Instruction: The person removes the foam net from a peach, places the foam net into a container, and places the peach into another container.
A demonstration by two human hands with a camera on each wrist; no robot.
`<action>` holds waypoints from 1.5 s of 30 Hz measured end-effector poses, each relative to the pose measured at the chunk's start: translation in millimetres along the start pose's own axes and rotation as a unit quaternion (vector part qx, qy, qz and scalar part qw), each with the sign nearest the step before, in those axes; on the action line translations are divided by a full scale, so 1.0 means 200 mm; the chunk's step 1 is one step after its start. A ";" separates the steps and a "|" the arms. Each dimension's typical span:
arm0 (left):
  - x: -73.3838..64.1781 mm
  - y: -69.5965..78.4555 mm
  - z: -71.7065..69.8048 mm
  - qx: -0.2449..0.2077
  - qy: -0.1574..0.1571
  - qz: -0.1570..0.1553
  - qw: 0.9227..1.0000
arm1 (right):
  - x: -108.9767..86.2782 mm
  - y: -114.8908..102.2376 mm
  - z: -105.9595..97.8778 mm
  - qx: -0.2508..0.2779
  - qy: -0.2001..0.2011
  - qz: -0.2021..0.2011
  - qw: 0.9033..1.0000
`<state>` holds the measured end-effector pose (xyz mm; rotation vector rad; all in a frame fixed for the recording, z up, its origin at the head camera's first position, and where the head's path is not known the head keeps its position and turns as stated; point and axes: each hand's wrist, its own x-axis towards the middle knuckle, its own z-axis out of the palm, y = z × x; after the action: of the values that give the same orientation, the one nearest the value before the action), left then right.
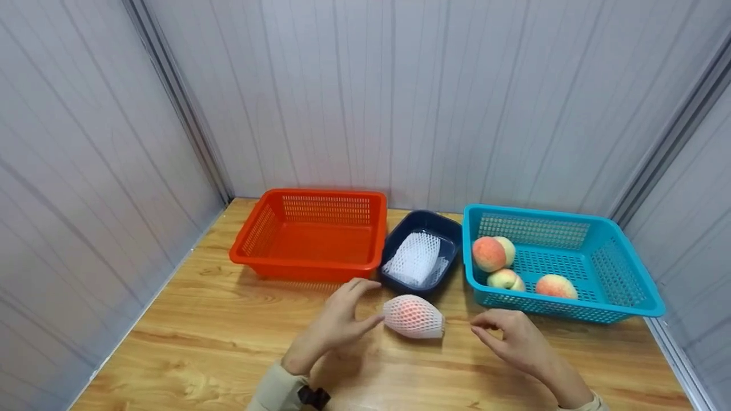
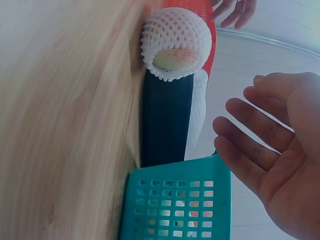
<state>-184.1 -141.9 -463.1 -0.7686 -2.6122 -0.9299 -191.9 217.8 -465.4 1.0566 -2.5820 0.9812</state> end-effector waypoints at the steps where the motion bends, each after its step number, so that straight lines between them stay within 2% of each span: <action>1: -0.01 -0.01 -0.02 -0.007 0.000 -0.001 1.000 | 0.00 0.00 0.00 -0.002 -0.002 0.004 1.000; 6: -0.07 -0.05 -0.08 -0.029 -0.006 0.004 1.000 | -0.01 0.00 0.00 -0.003 -0.006 0.002 1.000; 13: -0.09 -0.09 -0.06 -0.067 -0.036 -0.003 0.997 | -0.01 0.00 0.03 0.012 0.004 -0.025 1.000; 18: -0.06 -0.10 0.00 -0.090 -0.050 -0.012 0.995 | 0.03 0.00 0.08 0.017 0.002 -0.043 0.999; 25: 0.03 -0.09 0.11 -0.129 -0.039 0.006 0.991 | 0.08 -0.01 0.13 0.021 0.001 -0.055 0.998; 30: 0.08 -0.07 0.19 -0.149 -0.040 0.011 0.988 | 0.08 -0.01 0.17 0.022 -0.007 -0.056 0.998; 36: 0.14 -0.04 0.29 -0.146 -0.048 -0.009 0.988 | 0.09 0.01 0.19 0.033 -0.004 -0.067 0.997; 43: 0.15 -0.05 0.34 -0.131 -0.035 0.024 0.991 | 0.10 0.05 0.25 0.044 0.025 -0.118 0.992; 45: 0.15 -0.06 0.34 -0.136 -0.038 0.020 0.990 | 0.09 0.06 0.27 0.044 0.034 -0.129 0.990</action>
<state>-219.7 -93.1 -508.5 -0.9359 -2.5521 -1.2877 -209.7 179.3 -504.6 1.3152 -2.2939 1.0530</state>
